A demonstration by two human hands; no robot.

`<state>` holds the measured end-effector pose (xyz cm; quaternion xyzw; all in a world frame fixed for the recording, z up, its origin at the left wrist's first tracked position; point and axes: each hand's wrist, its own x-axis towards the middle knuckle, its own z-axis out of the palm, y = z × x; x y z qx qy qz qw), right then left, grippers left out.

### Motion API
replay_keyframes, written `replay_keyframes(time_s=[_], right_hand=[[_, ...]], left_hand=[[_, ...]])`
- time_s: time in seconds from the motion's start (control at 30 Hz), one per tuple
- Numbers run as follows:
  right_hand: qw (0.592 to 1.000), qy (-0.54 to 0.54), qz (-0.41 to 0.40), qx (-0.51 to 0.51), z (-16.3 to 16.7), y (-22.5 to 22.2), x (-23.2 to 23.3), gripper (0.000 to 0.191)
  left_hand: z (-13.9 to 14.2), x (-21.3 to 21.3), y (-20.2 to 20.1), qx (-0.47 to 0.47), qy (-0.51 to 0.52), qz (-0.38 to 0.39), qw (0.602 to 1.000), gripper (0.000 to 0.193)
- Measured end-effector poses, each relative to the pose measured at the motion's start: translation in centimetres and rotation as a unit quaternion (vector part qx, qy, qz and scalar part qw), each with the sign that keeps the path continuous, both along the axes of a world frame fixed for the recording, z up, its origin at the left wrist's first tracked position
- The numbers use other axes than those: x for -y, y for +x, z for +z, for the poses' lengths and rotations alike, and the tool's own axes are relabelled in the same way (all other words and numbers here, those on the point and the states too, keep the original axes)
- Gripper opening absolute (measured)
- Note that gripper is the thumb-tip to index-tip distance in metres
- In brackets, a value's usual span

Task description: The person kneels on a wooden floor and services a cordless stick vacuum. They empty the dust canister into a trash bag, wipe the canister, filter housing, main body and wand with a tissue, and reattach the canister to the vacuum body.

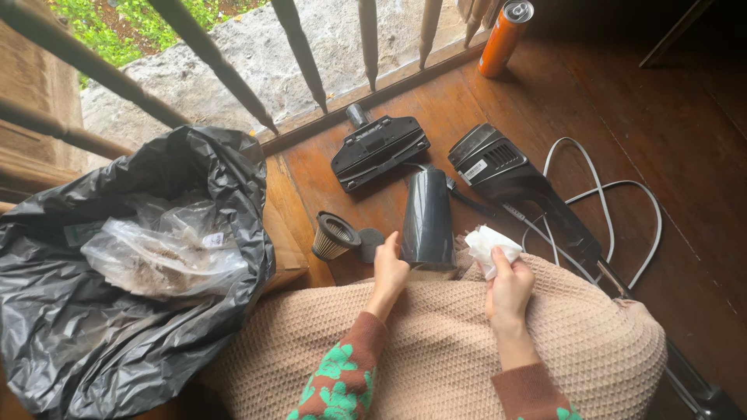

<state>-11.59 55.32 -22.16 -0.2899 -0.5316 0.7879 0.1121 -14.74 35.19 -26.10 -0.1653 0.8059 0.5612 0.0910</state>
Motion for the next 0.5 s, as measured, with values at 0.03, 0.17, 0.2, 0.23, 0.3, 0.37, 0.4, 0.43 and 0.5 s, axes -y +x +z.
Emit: replay_keyframes(time_s=[0.03,0.17,0.2,0.23,0.3,0.37,0.4,0.43,0.5], right_hand=[[1.000,-0.012,-0.011,-0.001,-0.1,-0.3,-0.2,0.026],[0.999,-0.023,-0.028,0.012,-0.6,-1.9,-0.5,0.029],[0.999,-0.032,-0.030,0.013,-0.8,-2.4,-0.5,0.029],[0.999,-0.041,-0.032,0.013,-1.0,-2.9,-0.6,0.030],[0.998,-0.044,-0.035,0.020,-1.3,-4.0,-0.6,0.031],[0.998,-0.051,-0.035,0.025,-1.5,-5.2,-0.8,0.031],[0.997,-0.057,-0.036,0.026,-1.6,-5.7,-0.9,0.030],[0.997,-0.065,-0.038,0.028,-1.7,-6.3,-0.9,0.030],[0.995,-0.073,-0.038,0.048,-1.9,-7.3,-1.0,0.030]], left_hand=[[-0.4,0.1,-0.8,-0.029,-0.037,0.013,0.999,0.065],[-1.0,1.8,-5.6,-0.095,-0.190,0.015,0.977,0.047],[-0.8,2.0,-7.4,-0.100,-0.229,0.004,0.968,0.042],[-0.6,2.1,-9.0,-0.105,-0.268,-0.013,0.958,0.040],[-0.2,2.4,-12.5,-0.115,-0.347,-0.044,0.930,0.036],[-0.2,2.4,-16.0,-0.182,-0.456,-0.011,0.871,0.048],[-0.5,2.4,-17.3,-0.213,-0.507,0.004,0.835,0.054],[-0.8,2.5,-18.5,-0.206,-0.519,-0.023,0.829,0.053],[-1.8,2.7,-20.7,-0.190,-0.541,-0.078,0.815,0.050]])
